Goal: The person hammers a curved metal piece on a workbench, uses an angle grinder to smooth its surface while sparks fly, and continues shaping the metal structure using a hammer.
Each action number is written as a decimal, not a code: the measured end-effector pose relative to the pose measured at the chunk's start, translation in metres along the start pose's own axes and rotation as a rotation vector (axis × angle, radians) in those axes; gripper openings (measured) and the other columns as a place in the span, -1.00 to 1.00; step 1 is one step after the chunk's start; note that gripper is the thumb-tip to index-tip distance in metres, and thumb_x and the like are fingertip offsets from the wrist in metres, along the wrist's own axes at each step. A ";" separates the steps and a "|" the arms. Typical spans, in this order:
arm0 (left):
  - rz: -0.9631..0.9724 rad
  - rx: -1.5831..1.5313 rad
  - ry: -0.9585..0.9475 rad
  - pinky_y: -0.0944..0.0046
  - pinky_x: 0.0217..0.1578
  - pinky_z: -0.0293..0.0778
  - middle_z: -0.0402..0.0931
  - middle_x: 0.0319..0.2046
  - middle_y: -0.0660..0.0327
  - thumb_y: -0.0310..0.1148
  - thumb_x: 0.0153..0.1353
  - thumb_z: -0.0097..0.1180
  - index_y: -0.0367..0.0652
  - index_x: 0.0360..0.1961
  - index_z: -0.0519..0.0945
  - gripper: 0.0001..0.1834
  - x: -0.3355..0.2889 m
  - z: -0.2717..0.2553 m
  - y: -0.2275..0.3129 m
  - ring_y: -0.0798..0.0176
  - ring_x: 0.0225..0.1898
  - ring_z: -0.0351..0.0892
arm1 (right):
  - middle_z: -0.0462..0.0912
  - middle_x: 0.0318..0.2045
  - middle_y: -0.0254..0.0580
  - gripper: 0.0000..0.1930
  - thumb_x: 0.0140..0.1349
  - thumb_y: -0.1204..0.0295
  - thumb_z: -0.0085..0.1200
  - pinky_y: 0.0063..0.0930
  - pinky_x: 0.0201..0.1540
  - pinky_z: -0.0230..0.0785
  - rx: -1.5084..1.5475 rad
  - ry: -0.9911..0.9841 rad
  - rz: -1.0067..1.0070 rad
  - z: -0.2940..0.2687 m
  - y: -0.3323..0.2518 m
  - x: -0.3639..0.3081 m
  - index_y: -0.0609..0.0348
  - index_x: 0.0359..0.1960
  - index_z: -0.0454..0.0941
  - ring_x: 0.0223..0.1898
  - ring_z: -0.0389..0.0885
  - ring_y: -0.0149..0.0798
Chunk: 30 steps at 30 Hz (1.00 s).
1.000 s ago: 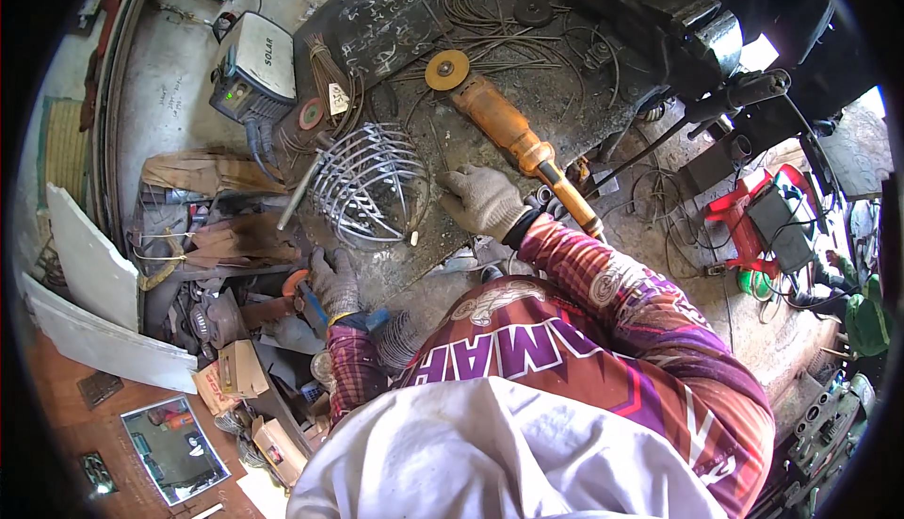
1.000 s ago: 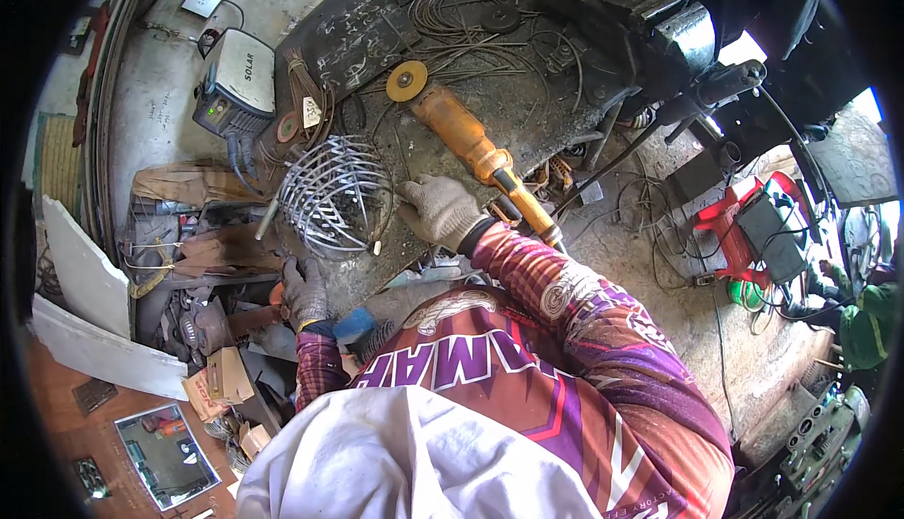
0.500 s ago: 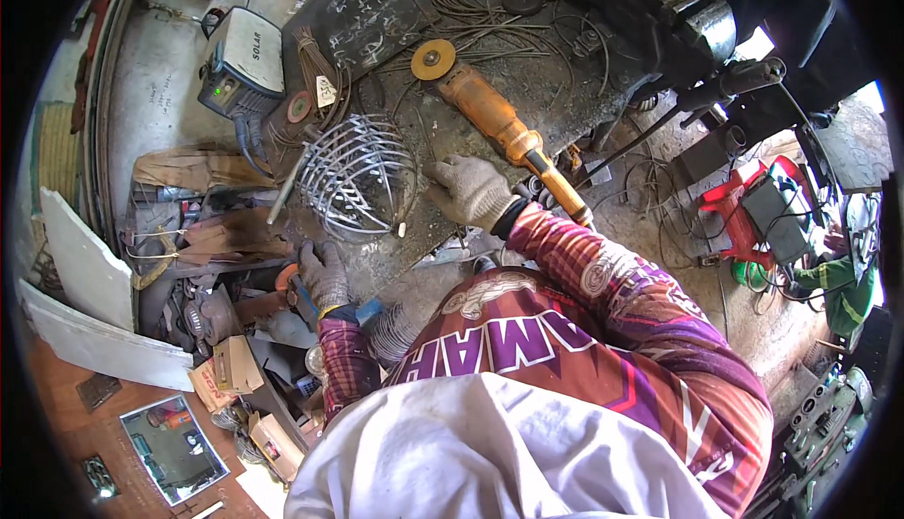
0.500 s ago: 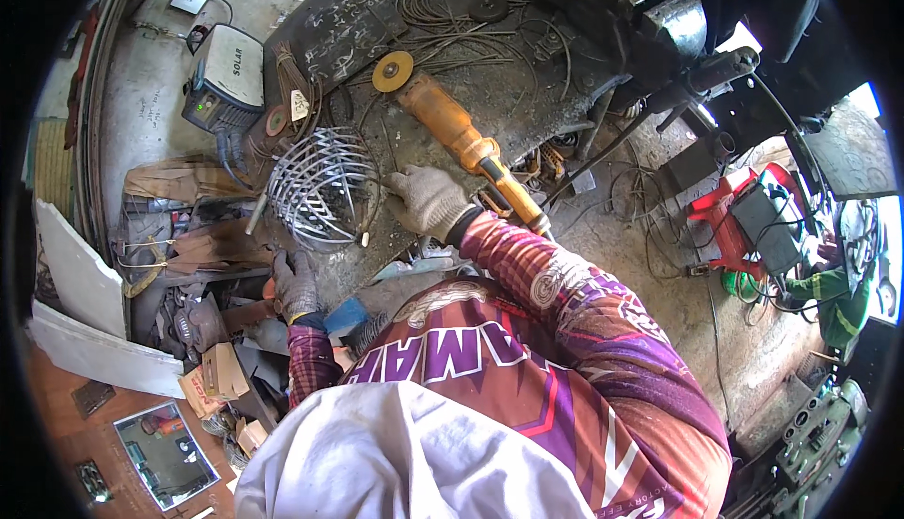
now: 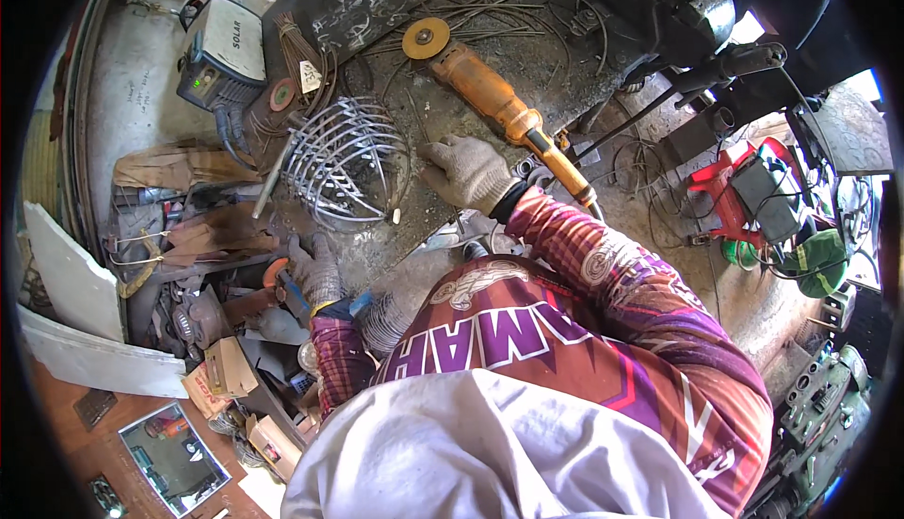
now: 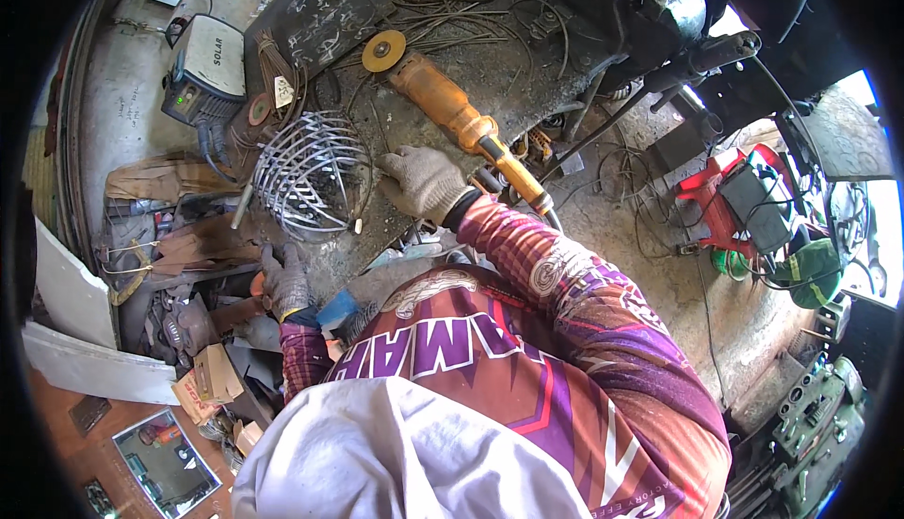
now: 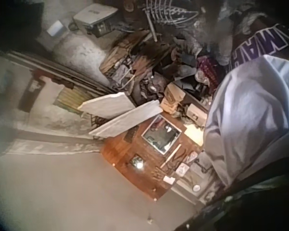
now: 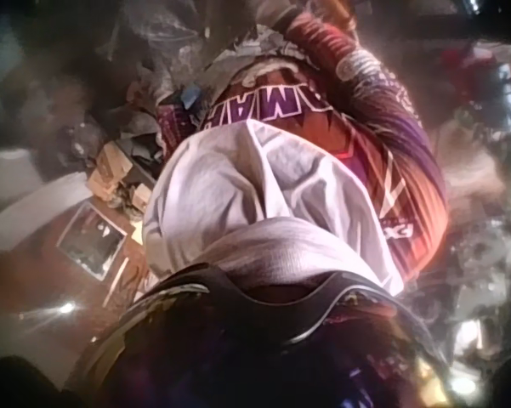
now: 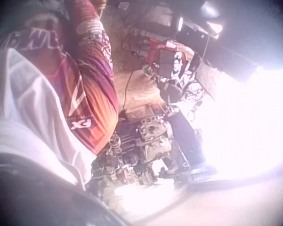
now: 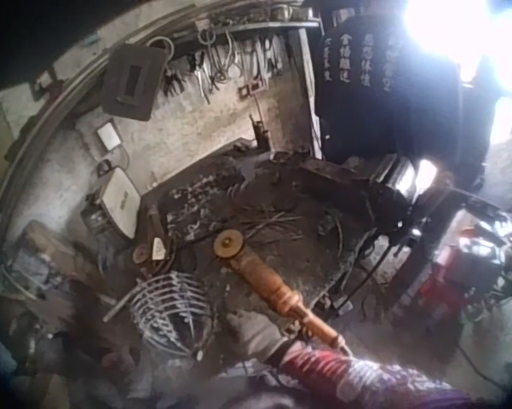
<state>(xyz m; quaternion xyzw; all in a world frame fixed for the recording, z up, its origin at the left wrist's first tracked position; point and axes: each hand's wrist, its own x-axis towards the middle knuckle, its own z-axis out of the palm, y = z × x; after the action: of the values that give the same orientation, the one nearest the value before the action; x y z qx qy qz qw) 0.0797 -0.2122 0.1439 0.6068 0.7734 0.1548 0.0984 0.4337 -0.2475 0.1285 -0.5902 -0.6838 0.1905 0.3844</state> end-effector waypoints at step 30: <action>0.195 -0.243 -0.015 0.02 0.34 0.24 0.39 0.30 -0.21 -0.07 0.28 0.24 -0.40 0.33 0.37 -0.25 0.005 0.007 -0.029 -0.19 0.33 0.37 | 0.72 -0.19 0.02 -0.66 0.23 0.24 0.19 -0.15 0.00 0.55 -0.071 -0.024 0.123 -0.056 -0.051 0.008 0.08 -0.01 0.70 -0.10 0.70 0.05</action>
<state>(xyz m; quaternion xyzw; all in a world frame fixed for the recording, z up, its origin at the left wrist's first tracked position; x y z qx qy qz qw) 0.0540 -0.2125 0.1273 0.6638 0.6857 0.2514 0.1613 0.4419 -0.2620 0.2030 -0.6420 -0.6572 0.1966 0.3425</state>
